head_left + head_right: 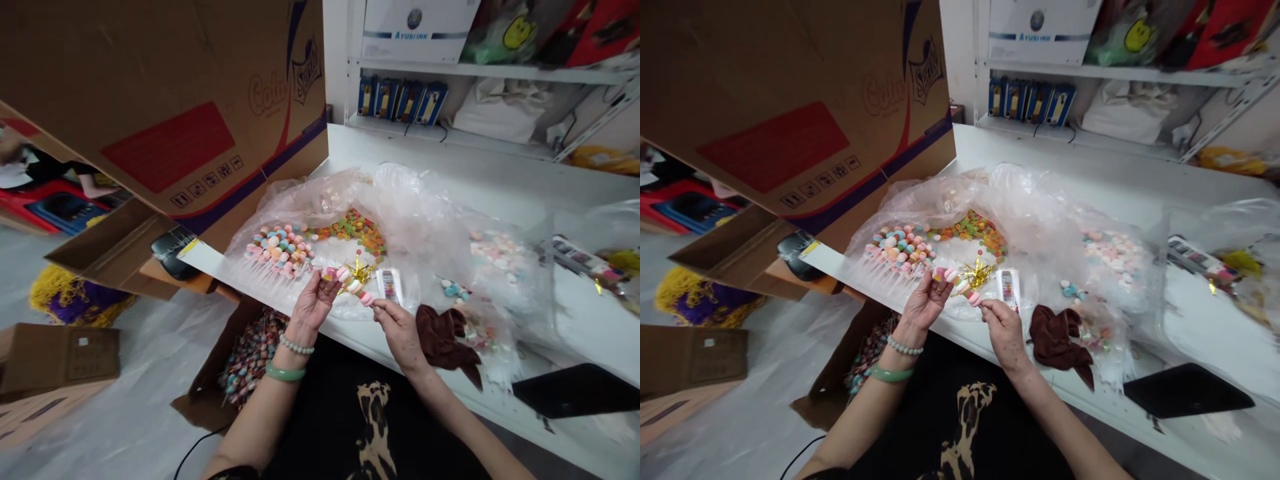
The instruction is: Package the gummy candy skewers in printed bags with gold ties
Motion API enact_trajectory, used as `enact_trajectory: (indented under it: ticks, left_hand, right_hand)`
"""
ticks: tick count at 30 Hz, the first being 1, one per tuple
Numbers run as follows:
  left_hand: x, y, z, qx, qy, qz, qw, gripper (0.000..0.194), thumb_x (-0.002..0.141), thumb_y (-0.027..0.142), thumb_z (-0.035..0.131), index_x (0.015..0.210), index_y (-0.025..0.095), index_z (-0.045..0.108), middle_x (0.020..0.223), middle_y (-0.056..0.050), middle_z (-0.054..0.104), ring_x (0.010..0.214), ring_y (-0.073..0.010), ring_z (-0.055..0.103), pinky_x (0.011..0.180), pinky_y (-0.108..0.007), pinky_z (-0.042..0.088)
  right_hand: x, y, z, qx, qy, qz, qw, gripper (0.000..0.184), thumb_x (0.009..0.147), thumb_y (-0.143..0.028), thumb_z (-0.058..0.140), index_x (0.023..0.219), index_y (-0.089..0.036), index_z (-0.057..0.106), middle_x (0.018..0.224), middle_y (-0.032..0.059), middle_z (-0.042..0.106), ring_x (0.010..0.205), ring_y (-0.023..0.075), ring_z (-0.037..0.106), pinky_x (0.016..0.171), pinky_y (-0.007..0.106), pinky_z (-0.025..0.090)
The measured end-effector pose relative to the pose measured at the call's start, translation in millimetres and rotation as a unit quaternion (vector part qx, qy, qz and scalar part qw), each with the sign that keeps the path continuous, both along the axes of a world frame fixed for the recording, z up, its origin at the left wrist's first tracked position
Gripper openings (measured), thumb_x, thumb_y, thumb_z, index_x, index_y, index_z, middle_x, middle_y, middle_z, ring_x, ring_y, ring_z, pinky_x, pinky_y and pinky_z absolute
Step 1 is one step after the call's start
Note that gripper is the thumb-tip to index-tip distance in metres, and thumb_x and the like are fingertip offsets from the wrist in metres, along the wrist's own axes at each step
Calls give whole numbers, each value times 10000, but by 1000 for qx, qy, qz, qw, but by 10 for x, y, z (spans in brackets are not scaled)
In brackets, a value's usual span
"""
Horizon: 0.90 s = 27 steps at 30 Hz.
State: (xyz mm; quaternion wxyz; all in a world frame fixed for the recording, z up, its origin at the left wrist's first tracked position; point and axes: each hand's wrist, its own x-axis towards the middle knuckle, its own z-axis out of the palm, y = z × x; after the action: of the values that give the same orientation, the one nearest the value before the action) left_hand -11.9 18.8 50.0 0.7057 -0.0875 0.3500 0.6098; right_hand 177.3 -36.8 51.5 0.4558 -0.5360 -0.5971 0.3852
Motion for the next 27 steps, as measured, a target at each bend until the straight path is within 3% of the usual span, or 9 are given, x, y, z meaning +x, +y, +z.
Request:
enact_trajectory:
  ticks: [7, 17, 27]
  left_hand:
    - [-12, 6, -15, 19, 9, 4, 1000, 298, 977, 184, 453, 764, 132, 656, 719, -66, 738, 706, -170, 725, 868, -390, 575]
    - [15, -5, 13, 33, 14, -3, 999, 307, 976, 205, 463, 745, 129, 650, 705, -57, 733, 686, -160, 718, 878, -396, 575]
    - [-23, -31, -97, 107, 69, -21, 992, 146, 832, 300, 705, 837, 158, 672, 655, -24, 708, 760, -223, 732, 900, -473, 553]
  right_hand:
    - [47, -26, -13, 90, -87, -48, 991, 184, 910, -270, 533, 909, -227, 711, 824, 32, 691, 764, 176, 622, 738, 295, 459]
    - [-7, -11, 24, 76, -67, -27, 994, 177, 893, -242, 532, 851, -218, 702, 714, -3, 650, 658, 147, 593, 633, 255, 459]
    - [54, 7, -133, 107, -128, -31, 986, 182, 928, -233, 525, 917, -227, 706, 801, 14, 694, 736, 160, 642, 697, 265, 478]
